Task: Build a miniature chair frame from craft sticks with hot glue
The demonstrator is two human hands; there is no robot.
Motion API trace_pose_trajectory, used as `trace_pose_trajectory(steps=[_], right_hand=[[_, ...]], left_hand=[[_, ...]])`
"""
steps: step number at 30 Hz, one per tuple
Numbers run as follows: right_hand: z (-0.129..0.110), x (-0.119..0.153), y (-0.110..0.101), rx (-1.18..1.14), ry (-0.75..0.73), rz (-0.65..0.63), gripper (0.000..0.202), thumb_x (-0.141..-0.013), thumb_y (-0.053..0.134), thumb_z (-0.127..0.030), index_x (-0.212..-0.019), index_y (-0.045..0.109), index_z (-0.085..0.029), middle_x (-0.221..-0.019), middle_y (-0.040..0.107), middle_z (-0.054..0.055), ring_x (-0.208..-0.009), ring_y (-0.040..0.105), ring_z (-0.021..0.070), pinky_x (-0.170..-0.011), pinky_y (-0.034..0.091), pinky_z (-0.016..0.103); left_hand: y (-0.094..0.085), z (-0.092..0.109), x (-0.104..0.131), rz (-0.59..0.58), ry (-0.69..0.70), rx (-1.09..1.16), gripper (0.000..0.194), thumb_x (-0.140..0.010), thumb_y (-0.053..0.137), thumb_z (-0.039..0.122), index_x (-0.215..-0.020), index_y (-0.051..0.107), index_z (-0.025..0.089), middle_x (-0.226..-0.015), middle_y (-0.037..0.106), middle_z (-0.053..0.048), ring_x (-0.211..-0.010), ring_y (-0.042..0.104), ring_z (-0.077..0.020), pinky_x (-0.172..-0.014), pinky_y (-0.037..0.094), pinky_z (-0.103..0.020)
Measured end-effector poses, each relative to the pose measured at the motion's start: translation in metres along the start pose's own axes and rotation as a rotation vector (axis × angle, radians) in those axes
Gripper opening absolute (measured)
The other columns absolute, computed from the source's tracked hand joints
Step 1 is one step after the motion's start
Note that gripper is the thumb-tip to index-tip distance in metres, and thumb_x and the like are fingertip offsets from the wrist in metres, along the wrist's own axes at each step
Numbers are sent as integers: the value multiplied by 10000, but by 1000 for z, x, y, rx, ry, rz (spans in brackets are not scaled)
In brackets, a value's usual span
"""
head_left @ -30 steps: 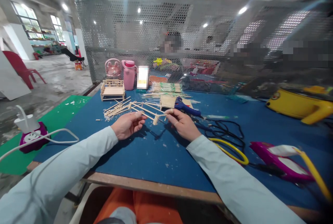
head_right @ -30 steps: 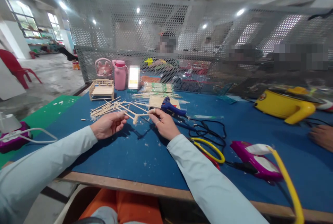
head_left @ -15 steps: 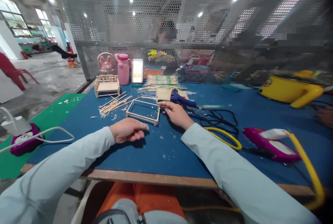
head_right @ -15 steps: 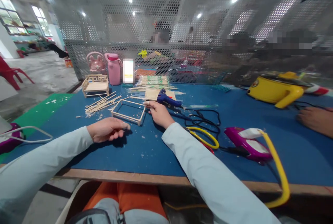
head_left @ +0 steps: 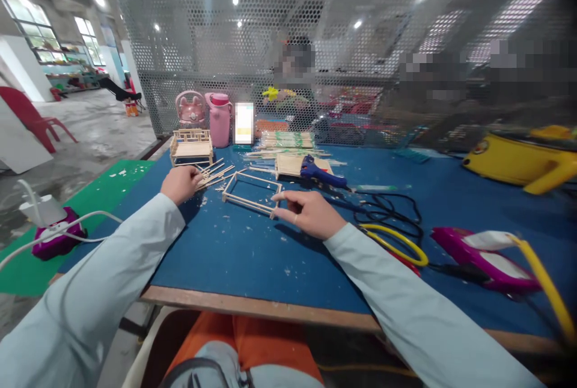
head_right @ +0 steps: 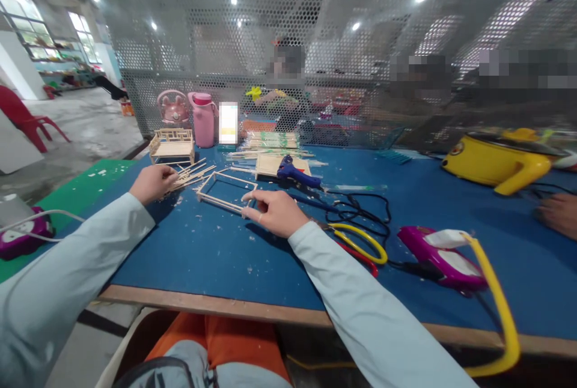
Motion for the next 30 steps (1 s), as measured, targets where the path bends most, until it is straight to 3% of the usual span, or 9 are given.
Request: trace_pose_trajectory(steps=[6,12,16,22,30], right_hand=[[-1,-2,2,21,-2,1,327,-743,547,-385,-925,669,-142,-576,537,-1,-498,418,96,-516,340,225],[1,-4,0,24,14,27,309,-760,513,-382,-864,681,-144,-558,532,-1,-486,411,97,-506,333,227],[3,-4,2,24,28,18,312,-763,504,-384,-866,678,-147,-558,531,-5,-489,414,97,-511,337,228],[4,-3,1,11,38,27,312,-764,505,-382,-876,675,-146,-563,538,-4,-494,419,97,-516,343,228],[3,-3,-1,10,12,37,308,-779,493,-385,-866,677,-154,-559,541,-3,-491,420,101,-507,343,232]], left_hand=[[15,4,5,-137,12,-168,309,-781,519,335,-1009,650,174,-941,673,-93,-858,608,-223,-731,444,-292],[22,-4,2,-187,-15,-245,245,-748,539,296,-903,693,185,-910,680,-113,-865,619,-241,-732,459,-294],[23,-4,0,-175,-30,-277,289,-791,437,262,-884,693,167,-911,678,-139,-870,623,-245,-726,464,-300],[21,2,2,-190,-4,-283,238,-748,485,256,-797,700,167,-833,687,-126,-829,631,-222,-720,461,-265],[3,-5,-1,-33,-9,-220,243,-776,423,173,-769,657,110,-825,650,-179,-820,606,-253,-703,440,-299]])
Point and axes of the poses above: each hand's wrist, its own x-axis away from the middle knuckle, its own y-axis out of the palm, z = x × y, the point moved 7 cm from there along -x, towards the middle knuckle
